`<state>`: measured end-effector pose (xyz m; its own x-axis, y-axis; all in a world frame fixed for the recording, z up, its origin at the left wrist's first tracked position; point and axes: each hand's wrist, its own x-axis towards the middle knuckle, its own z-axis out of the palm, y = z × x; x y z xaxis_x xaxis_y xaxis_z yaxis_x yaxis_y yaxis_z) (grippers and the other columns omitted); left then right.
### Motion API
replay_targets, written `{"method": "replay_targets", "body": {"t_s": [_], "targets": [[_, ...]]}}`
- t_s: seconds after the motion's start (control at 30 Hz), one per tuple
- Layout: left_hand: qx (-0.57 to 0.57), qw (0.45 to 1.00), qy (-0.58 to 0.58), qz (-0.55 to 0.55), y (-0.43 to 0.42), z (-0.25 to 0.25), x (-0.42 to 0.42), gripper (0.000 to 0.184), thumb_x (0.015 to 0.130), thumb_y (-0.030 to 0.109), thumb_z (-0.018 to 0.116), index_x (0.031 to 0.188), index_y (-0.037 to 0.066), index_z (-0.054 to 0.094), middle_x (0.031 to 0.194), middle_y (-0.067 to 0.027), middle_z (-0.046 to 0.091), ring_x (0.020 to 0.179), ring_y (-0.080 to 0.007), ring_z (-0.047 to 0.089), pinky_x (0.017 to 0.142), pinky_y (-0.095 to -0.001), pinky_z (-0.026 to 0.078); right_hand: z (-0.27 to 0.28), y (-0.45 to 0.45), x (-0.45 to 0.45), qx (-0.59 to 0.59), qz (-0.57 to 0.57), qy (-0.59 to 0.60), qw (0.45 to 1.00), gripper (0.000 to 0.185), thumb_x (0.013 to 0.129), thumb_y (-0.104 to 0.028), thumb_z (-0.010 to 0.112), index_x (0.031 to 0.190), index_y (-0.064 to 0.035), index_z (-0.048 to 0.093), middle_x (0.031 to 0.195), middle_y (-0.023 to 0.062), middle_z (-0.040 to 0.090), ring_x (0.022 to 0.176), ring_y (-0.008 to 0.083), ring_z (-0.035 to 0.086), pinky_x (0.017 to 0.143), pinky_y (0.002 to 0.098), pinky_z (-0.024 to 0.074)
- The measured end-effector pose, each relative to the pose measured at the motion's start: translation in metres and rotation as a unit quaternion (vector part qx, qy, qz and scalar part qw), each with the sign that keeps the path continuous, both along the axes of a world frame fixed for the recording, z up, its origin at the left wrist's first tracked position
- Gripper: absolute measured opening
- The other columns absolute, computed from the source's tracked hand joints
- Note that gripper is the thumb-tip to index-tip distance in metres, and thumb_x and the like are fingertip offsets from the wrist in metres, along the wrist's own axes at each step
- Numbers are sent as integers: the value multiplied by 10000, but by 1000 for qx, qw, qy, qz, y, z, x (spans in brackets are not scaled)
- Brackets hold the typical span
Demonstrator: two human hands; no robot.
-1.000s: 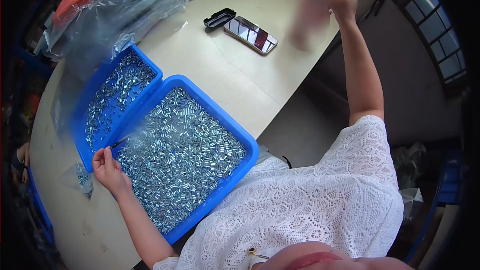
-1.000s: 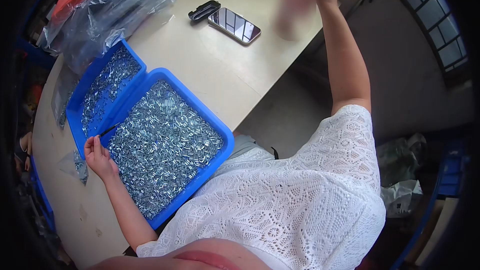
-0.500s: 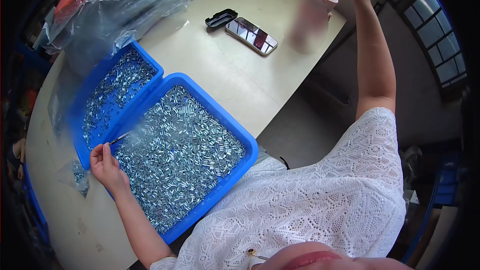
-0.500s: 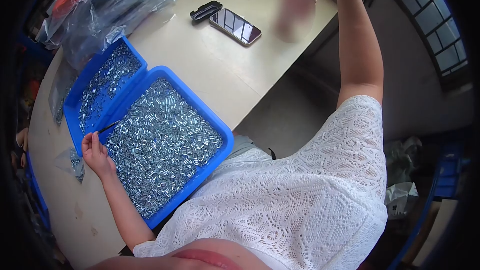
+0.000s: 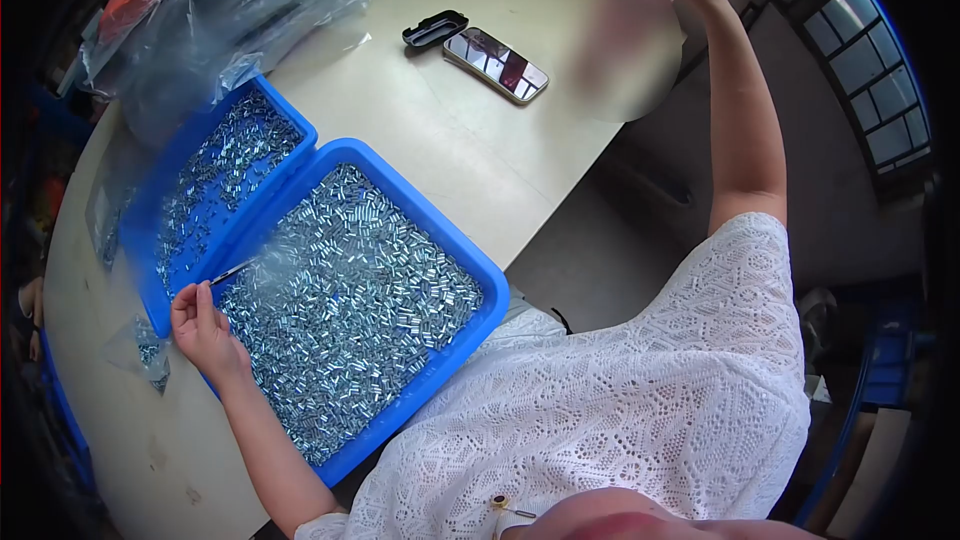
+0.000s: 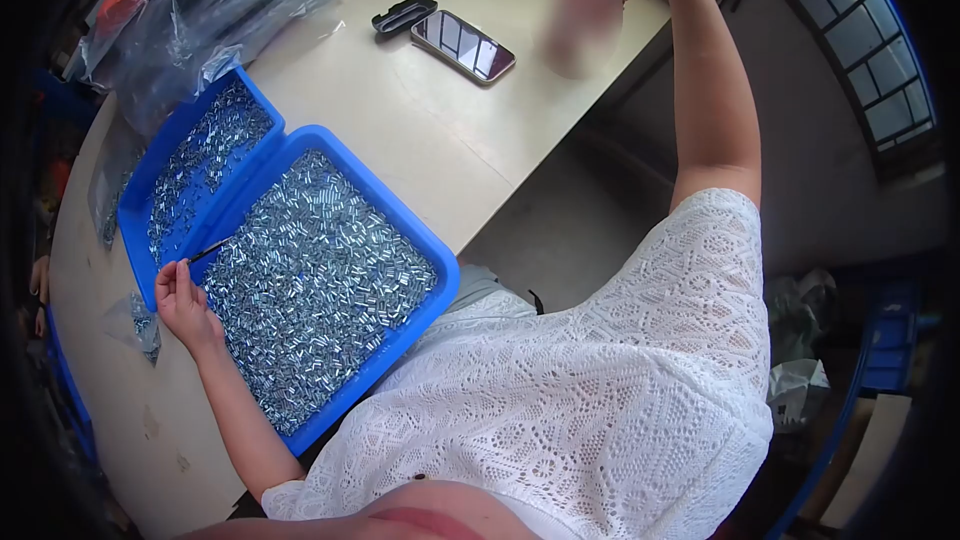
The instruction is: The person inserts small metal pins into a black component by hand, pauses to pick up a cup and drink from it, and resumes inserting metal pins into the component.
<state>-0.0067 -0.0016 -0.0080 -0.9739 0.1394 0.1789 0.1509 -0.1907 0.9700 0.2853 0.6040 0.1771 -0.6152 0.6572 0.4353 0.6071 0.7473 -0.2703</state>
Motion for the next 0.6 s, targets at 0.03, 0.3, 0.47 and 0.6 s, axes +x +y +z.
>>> {"method": "replay_targets", "body": {"t_s": [0.03,0.3,0.47,0.6], "targets": [[1,1000,0,1,0,0,1,112,812,44,599,908,47,541,812,-16,576,478,17,343,382,-143,203,13,-36,-9,17,-80,-65,995,250,762,-218,647,890,-3,647,745,63,637,675,123,586,598,267,452],[5,1000,6,-3,0,2,3,101,824,47,587,913,51,538,805,-8,572,478,17,335,382,-146,204,-1,-12,-15,69,-154,-95,981,473,827,-493,478,766,-55,644,780,94,643,827,251,608,736,343,452],[6,1000,3,-4,2,3,2,116,803,37,608,899,45,544,803,-15,574,495,7,363,389,-147,212,-9,16,-1,18,-67,-106,992,300,758,-299,623,871,-22,643,806,141,639,762,268,613,672,363,458],[7,1000,-3,-6,3,3,3,131,790,36,624,901,46,554,796,-2,574,523,4,381,413,-154,220,10,-29,-17,90,-168,-229,955,385,779,-414,569,799,-41,660,775,158,622,736,304,603,633,383,454]]}}
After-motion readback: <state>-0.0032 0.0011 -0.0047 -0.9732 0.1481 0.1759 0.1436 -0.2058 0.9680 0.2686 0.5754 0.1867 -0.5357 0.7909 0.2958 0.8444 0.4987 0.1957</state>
